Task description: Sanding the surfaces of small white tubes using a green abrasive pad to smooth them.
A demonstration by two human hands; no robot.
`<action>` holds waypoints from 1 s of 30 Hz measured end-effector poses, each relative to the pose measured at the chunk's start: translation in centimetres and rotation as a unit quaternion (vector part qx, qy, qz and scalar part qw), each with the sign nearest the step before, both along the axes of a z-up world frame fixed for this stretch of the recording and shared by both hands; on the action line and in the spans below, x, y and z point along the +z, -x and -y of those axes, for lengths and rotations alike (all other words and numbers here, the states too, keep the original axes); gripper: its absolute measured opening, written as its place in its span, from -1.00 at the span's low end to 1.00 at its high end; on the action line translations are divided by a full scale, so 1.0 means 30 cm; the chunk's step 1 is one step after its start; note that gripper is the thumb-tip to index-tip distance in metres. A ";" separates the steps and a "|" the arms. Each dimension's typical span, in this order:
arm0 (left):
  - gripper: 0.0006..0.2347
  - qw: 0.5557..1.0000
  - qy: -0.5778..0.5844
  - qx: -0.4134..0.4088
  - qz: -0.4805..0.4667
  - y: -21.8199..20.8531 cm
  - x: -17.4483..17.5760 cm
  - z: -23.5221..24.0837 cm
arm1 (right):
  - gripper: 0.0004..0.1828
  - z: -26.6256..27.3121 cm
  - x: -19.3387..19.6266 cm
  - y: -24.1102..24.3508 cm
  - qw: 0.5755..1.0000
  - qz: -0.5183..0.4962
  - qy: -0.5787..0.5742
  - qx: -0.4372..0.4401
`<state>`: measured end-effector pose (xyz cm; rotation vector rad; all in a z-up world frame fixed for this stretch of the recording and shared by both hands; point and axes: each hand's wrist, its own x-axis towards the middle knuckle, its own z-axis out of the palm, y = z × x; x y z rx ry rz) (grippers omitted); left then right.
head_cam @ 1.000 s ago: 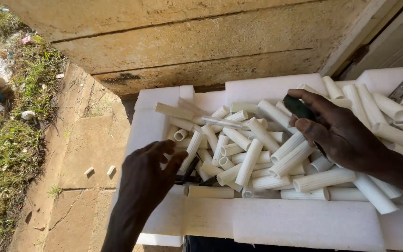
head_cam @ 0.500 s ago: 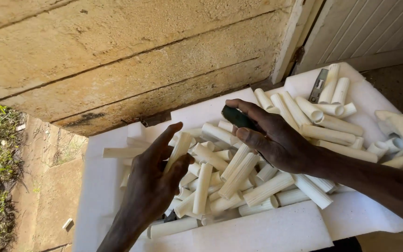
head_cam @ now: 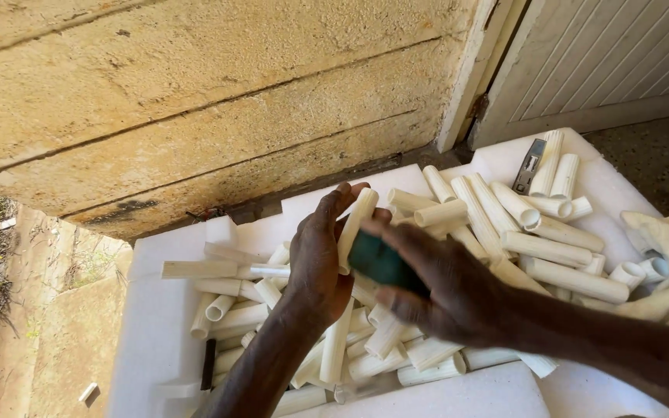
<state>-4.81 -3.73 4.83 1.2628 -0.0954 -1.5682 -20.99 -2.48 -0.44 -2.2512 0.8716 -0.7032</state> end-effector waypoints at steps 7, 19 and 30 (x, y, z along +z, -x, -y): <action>-0.71 0.998 -0.056 -0.018 0.021 -0.016 0.007 -0.023 | -0.19 0.026 -0.039 -0.016 0.997 -0.034 0.071 -0.018; -0.56 0.990 0.090 -0.098 -0.046 -0.051 -0.136 0.021 | -0.34 0.083 -0.001 0.013 0.986 -0.028 0.094 -0.133; -0.57 0.989 0.103 -0.108 0.012 -0.088 -0.105 0.028 | -0.22 0.145 0.011 0.013 0.986 -0.021 -0.020 -0.163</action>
